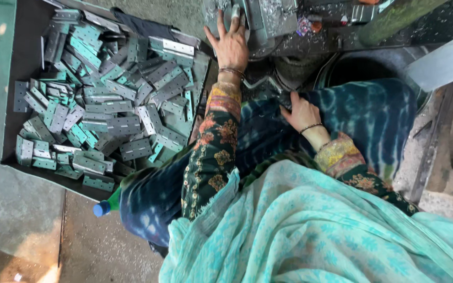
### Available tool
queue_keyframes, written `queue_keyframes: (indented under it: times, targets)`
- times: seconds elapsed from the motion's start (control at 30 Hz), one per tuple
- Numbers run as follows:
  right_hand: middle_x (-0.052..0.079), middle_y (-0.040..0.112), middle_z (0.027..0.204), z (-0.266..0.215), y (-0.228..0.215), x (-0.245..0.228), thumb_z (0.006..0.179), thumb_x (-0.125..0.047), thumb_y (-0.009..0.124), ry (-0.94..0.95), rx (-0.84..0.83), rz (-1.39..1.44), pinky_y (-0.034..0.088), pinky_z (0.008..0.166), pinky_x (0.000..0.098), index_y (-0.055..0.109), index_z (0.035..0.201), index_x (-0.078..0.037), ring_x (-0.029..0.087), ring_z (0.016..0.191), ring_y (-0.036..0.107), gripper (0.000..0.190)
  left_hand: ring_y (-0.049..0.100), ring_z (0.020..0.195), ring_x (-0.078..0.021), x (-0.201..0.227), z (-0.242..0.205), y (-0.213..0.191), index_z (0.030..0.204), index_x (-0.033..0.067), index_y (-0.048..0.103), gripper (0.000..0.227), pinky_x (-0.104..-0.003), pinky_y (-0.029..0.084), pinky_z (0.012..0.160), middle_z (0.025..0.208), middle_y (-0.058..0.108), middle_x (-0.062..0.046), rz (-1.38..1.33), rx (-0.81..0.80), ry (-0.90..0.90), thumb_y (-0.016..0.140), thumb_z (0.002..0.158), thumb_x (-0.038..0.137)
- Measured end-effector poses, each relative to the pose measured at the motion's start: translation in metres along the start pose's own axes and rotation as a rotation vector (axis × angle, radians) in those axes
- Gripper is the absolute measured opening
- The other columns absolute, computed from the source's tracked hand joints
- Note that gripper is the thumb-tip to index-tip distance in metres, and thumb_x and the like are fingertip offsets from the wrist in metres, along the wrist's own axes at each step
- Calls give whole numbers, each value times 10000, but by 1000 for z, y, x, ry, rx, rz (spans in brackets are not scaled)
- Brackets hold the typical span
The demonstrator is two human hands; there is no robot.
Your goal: The person sits on the floor and repeatedly picks up small rectangular metal pieces from a bin. They place each piece against a grinding wheel to smooth the edges, then return the piece to the bin. The process is repeated continuously.
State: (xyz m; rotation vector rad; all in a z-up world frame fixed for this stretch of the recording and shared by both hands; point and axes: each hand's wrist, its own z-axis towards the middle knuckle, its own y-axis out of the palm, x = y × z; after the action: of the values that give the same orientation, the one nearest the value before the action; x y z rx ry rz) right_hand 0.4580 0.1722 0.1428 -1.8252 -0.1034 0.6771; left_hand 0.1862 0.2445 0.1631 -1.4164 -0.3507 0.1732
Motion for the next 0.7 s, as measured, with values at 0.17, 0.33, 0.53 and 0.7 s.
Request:
queue_keyframes:
  times: [0.17, 0.33, 0.53, 0.7]
  targets:
    - [303, 720, 944, 15, -35, -14, 938, -464, 692, 21, -126, -53, 573, 773, 564, 528, 1217, 17, 486, 889, 707, 580, 167, 1518, -336, -3, 10, 2, 1419, 211, 614, 549, -814, 53, 1157, 1503, 500, 17, 29, 83, 25, 541, 893, 72]
    - [287, 721, 931, 11, -24, -6, 948, -462, 674, 0, -92, -64, 574, 753, 570, 521, 1229, 4, 483, 875, 707, 566, 152, 1543, -326, -1, 14, 3, 1418, 224, 601, 514, -801, 45, 1178, 1553, 469, 31, 54, 2, 15, 556, 924, 88]
    - [282, 709, 953, 6, 34, 18, 924, -449, 674, -41, 65, -14, 562, 677, 584, 493, 1321, 1, 487, 803, 695, 628, 141, 1560, -332, -2, 12, 2, 1455, 222, 578, 525, -787, 42, 1195, 1565, 467, 24, 48, -38, 7, 555, 945, 100]
    - [289, 721, 943, 11, 10, 9, 920, -476, 676, 12, -28, -27, 561, 732, 582, 483, 1343, 3, 488, 850, 696, 668, 121, 1541, -333, -2, 19, 3, 1444, 242, 576, 539, -810, 24, 1173, 1547, 468, 31, 67, 56, 24, 534, 925, 104]
